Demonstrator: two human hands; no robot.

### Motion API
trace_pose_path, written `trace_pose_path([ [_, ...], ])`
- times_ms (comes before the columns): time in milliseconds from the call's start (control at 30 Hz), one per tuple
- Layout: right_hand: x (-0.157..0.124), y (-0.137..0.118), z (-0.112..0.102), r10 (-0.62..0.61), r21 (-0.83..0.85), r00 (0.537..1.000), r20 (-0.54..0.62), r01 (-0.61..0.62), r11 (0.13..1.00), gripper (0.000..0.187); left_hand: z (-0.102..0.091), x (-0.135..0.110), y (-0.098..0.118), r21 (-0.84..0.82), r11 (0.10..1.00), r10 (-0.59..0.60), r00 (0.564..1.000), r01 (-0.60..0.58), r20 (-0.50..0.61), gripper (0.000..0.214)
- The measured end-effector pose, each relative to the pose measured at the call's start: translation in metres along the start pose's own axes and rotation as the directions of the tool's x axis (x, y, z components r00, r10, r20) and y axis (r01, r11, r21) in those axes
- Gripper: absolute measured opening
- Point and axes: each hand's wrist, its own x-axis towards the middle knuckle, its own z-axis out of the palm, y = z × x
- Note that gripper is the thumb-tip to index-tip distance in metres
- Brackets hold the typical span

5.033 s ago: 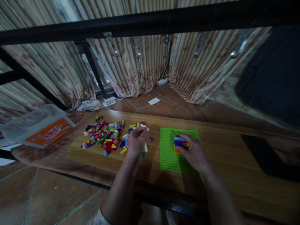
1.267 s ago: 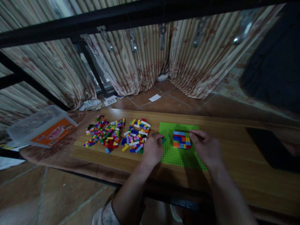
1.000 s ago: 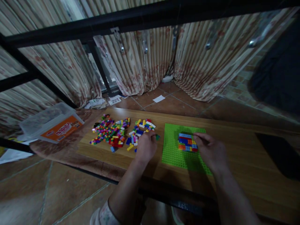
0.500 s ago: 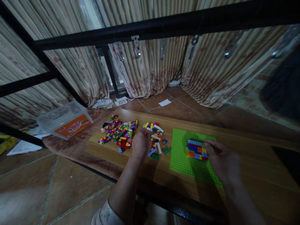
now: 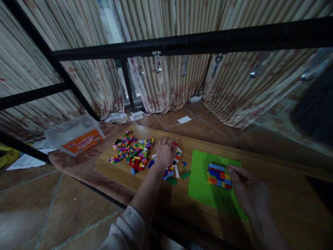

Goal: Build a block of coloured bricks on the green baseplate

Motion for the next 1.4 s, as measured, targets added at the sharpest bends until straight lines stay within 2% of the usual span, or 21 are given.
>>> trace_pose_path([
  [167, -0.001, 0.000, -0.001, -0.004, 0.031, 1.000, 0.026, 0.003, 1.000, 0.043, 0.012, 0.004, 0.006, 0.002, 1.000, 0.013, 0.996, -0.013, 0.092, 0.036],
  [267, -0.001, 0.000, -0.002, -0.004, 0.025, 0.999, 0.033, 0.003, 1.000, 0.043, 0.012, 0.005, 0.009, 0.025, 0.999, -0.027, 0.994, 0.024, 0.108, 0.028],
  [467, -0.001, -0.004, -0.003, 0.003, 0.023, 1.000, 0.030, -0.003, 1.000, 0.044, -0.003, -0.001, 0.001, 0.015, 0.998, -0.061, 0.987, 0.059, 0.146, 0.025],
  [600, 0.000, -0.005, -0.002, 0.012, 0.036, 0.999, 0.037, -0.014, 0.999, 0.043, -0.016, -0.008, -0.013, -0.009, 0.996, -0.080, 0.981, 0.083, 0.177, 0.044],
  [767, -0.002, -0.006, -0.002, -0.014, 0.038, 0.999, 0.032, 0.013, 0.999, 0.041, -0.023, -0.011, -0.026, -0.081, 0.993, -0.077, 0.983, 0.091, 0.168, 0.051],
  [933, -0.003, -0.006, -0.002, -0.034, 0.034, 0.999, 0.032, 0.033, 0.999, 0.040, -0.032, -0.012, -0.032, -0.262, 0.958, -0.093, 0.990, 0.118, 0.105, 0.043],
  [1067, -0.002, -0.004, -0.001, -0.055, 0.010, 0.998, 0.023, 0.055, 0.998, 0.040, -0.041, -0.017, -0.037, -0.353, 0.929, -0.054, 0.986, 0.107, 0.156, 0.032],
  [1267, -0.003, -0.007, -0.002, -0.046, 0.001, 0.997, 0.059, 0.046, 0.999, 0.041, -0.036, -0.022, -0.042, -0.397, 0.912, -0.025, 0.979, 0.106, 0.203, 0.022],
  [1400, -0.003, -0.008, -0.003, -0.036, -0.009, 0.997, 0.062, 0.036, 0.999, 0.042, -0.036, -0.021, -0.047, -0.434, 0.888, -0.077, 0.980, 0.150, 0.182, 0.031],
])
